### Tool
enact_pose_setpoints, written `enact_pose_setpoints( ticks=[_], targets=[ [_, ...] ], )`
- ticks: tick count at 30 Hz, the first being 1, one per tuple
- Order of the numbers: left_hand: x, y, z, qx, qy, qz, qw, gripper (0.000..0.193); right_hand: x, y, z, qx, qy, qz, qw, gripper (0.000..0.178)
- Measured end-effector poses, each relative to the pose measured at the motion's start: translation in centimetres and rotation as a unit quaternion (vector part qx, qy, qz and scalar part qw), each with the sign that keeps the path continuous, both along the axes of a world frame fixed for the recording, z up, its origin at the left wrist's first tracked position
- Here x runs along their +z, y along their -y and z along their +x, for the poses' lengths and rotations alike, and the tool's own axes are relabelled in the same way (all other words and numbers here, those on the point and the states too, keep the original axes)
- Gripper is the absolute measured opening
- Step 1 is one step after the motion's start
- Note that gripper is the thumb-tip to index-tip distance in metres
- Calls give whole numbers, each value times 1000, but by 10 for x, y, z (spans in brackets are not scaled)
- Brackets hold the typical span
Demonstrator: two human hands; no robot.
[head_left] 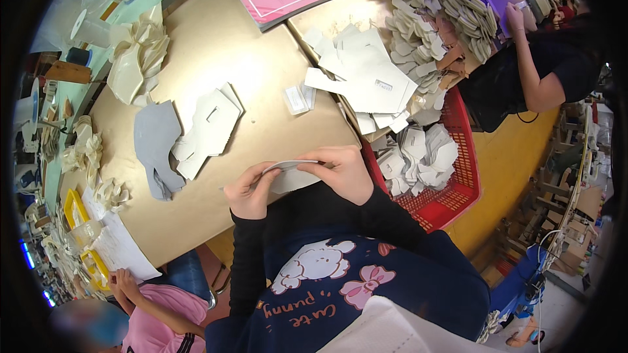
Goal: The person assembles face masks by inserting a small rectangular filter into a slot on a white mask blank and folding the edges to secure it. They handle multiple mask blanks and filters, stacking completed units on the table.
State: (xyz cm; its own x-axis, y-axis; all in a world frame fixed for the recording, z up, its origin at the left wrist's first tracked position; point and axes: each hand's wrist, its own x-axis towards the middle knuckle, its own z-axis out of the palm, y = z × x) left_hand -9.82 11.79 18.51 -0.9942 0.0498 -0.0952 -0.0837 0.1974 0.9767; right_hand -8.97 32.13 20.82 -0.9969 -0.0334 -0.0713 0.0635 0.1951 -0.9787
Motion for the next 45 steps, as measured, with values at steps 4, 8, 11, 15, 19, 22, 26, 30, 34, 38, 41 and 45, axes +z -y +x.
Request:
enact_pose_setpoints(
  ticks=[4, 8, 11, 15, 19, 22, 26, 30, 34, 38, 41, 45],
  targets=[
    [16, 5, -9, 63, -185, -133, 972, 19, 8, -26, 1, -97, 12, -29, 995, 12],
    [18, 33, -29, 155, -209, -160, 952, 30, 3, -89, -12, -291, -1, -94, 952, 20],
    [2, 52, -36, 157, -177, -202, 950, 32, -4, -118, -20, -332, -79, 78, 937, 41],
    [-28, 67, -44, 152, -165, -289, 931, 41, -5, -108, -18, -361, -160, 216, 893, 36],
    [-52, 69, -63, 148, -131, -398, 896, 59, -5, -58, -21, -149, -122, 153, 969, 20],
    [-55, 64, -67, 146, -94, -421, 890, 61, -22, -10, -41, -101, -101, 192, 971, 31],
    [-40, 44, -47, 172, -187, -306, 917, 48, -49, 21, -62, -174, -199, 361, 894, 29],
    [-28, 5, -16, 94, -3, 5, 996, 35, -61, 25, -62, -140, -257, 286, 912, 15],
    [-30, -20, -7, 99, 228, 366, 897, 31, -56, 32, -41, -56, -328, 254, 908, 13],
    [-34, -19, -17, 112, 190, 329, 918, 32, -45, 38, -26, -4, -314, 189, 930, 20],
    [-33, -11, -16, 116, 187, 310, 925, 29, -38, 38, -23, -81, -217, 83, 969, 23],
    [-30, 1, -9, 68, 204, 284, 934, 25, -38, 35, -32, -19, 32, -75, 996, 20]
  ],
)
